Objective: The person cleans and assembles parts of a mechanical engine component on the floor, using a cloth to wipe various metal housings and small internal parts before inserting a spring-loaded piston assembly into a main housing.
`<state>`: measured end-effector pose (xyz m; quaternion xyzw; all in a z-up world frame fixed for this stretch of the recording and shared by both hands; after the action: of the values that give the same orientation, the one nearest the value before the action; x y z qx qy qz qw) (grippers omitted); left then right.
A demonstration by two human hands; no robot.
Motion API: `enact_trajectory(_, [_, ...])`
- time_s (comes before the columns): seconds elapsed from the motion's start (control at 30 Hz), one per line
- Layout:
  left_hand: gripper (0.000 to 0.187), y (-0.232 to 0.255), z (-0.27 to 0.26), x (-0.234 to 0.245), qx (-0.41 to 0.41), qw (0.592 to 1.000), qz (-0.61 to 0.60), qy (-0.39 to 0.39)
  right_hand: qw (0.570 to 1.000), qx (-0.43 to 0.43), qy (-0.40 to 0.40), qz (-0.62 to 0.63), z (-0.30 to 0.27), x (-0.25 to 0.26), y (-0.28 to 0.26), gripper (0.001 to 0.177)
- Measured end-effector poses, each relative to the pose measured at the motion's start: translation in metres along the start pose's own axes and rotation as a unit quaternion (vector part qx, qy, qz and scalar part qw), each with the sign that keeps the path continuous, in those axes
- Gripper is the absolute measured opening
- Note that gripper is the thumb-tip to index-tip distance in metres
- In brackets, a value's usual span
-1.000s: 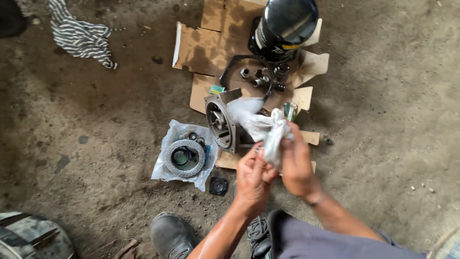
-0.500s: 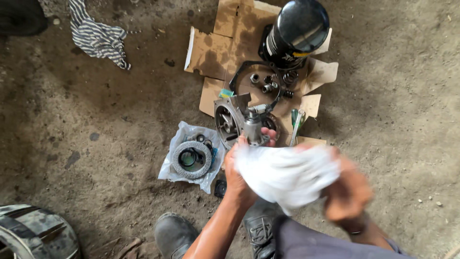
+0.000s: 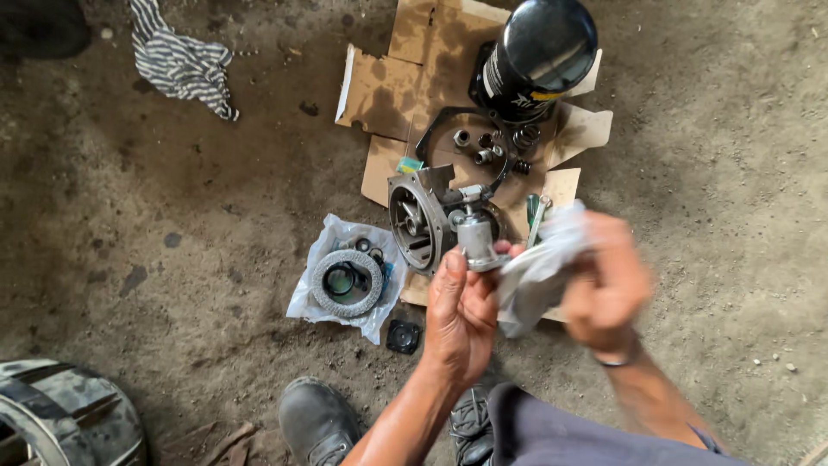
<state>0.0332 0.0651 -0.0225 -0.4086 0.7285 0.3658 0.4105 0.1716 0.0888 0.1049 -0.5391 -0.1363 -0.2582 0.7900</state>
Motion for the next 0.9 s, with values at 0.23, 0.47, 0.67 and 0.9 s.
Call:
enact_trajectory(0.23, [0.044, 0.007, 0.002, -0.003, -0.05, 0.995, 0.078, -0.031, 0.964, 0.139, -0.22, -0.046, -0.003, -0.026, -0.03, 0.033])
enact_trajectory(0.47, [0.049, 0.016, -0.003, -0.02, -0.023, 0.992, 0.098, -0.075, 0.949, 0.137, -0.245, -0.141, 0.019, 0.019, -0.006, 0.035])
enact_trajectory(0.67, [0.057, 0.022, -0.001, -0.017, -0.061, 0.968, 0.226, -0.091, 0.952, 0.17, -0.248, -0.06, 0.008, -0.002, -0.034, 0.038])
enact_trajectory(0.9, [0.056, 0.025, 0.001, -0.002, -0.051, 0.962, 0.25, -0.095, 0.859, 0.21, -0.368, -0.286, 0.021, -0.011, -0.024, 0.034])
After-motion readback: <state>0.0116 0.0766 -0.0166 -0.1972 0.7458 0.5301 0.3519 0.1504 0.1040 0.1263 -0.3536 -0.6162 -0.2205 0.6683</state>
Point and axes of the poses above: each hand's wrist, its own z-axis towards the middle knuckle, its own x-axis out of the back of the hand, y = z × x, the point moved 7 cm from there along z, towards the middle knuckle, and after that the axes turned 4 degrees about -y, right-handed, at the moved point
